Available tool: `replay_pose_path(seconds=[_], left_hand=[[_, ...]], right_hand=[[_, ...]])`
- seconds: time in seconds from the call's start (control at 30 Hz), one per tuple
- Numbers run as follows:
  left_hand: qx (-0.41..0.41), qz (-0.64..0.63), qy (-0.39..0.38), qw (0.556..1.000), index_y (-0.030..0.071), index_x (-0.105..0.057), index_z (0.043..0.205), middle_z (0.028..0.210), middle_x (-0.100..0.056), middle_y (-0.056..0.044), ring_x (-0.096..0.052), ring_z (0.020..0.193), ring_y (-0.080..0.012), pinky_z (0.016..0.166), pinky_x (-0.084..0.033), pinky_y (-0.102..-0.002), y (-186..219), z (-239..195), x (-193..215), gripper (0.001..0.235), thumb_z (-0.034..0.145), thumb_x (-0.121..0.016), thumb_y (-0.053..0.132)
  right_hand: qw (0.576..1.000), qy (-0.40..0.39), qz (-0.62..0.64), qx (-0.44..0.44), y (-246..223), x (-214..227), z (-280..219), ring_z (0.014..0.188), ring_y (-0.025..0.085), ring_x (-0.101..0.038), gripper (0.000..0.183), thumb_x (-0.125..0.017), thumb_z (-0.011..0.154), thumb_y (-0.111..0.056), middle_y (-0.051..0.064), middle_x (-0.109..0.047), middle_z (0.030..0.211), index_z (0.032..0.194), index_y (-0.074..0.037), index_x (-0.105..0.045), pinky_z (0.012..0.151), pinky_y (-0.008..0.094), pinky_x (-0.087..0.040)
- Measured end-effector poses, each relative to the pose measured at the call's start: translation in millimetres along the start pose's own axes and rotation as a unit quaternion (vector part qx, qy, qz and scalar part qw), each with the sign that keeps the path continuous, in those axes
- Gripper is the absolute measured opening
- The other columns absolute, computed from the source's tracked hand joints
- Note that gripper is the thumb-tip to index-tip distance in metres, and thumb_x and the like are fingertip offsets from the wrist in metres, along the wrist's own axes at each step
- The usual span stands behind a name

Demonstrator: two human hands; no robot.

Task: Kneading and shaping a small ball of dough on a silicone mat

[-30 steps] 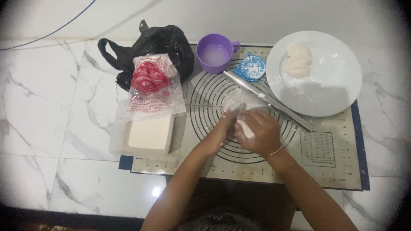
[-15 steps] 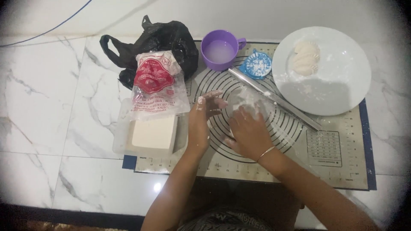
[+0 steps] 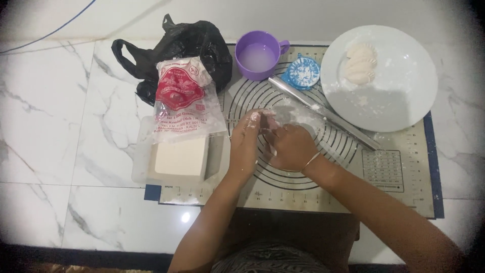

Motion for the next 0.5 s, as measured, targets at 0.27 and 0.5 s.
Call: replay_pose_path(seconds=[0.27,0.5], left_hand=[[-0.032,-0.025,-0.016,0.999,0.01,-0.068,0.109,0.096,-0.071,-0.01,-0.067,0.102,-0.0247,0.102,-0.047,-0.044,25,-29,0,0.043,0.108,-0.033,0.036],[-0.062,-0.042,-0.007,0.997,0.009,-0.068,0.107,0.088,-0.072,-0.01,-0.069,0.098,-0.0224,0.095,-0.051,-0.041,45,-51,9,0.047,0.107,-0.033,0.039]], right_hand=[[0.999,0.047,0.012,0.007,8,-27,-4,0.056,0.027,-0.06,0.036,-0.07,0.073,-0.044,0.011,-0.063,0.06,0.074,-0.008,-0.072,0.052,0.036,-0.046],[0.873,0.118,0.449,-0.151,-22,28,8,0.073,0.028,-0.066,0.032,-0.071,0.084,-0.03,0.019,-0.072,0.074,0.079,0.001,-0.073,0.069,0.043,-0.051]])
Point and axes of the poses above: each hand's wrist, its own z-axis towards the middle knuckle, its own x-axis out of the back of the hand, y = z × x, the point moved 3 cm from there along z, towards the middle knuckle
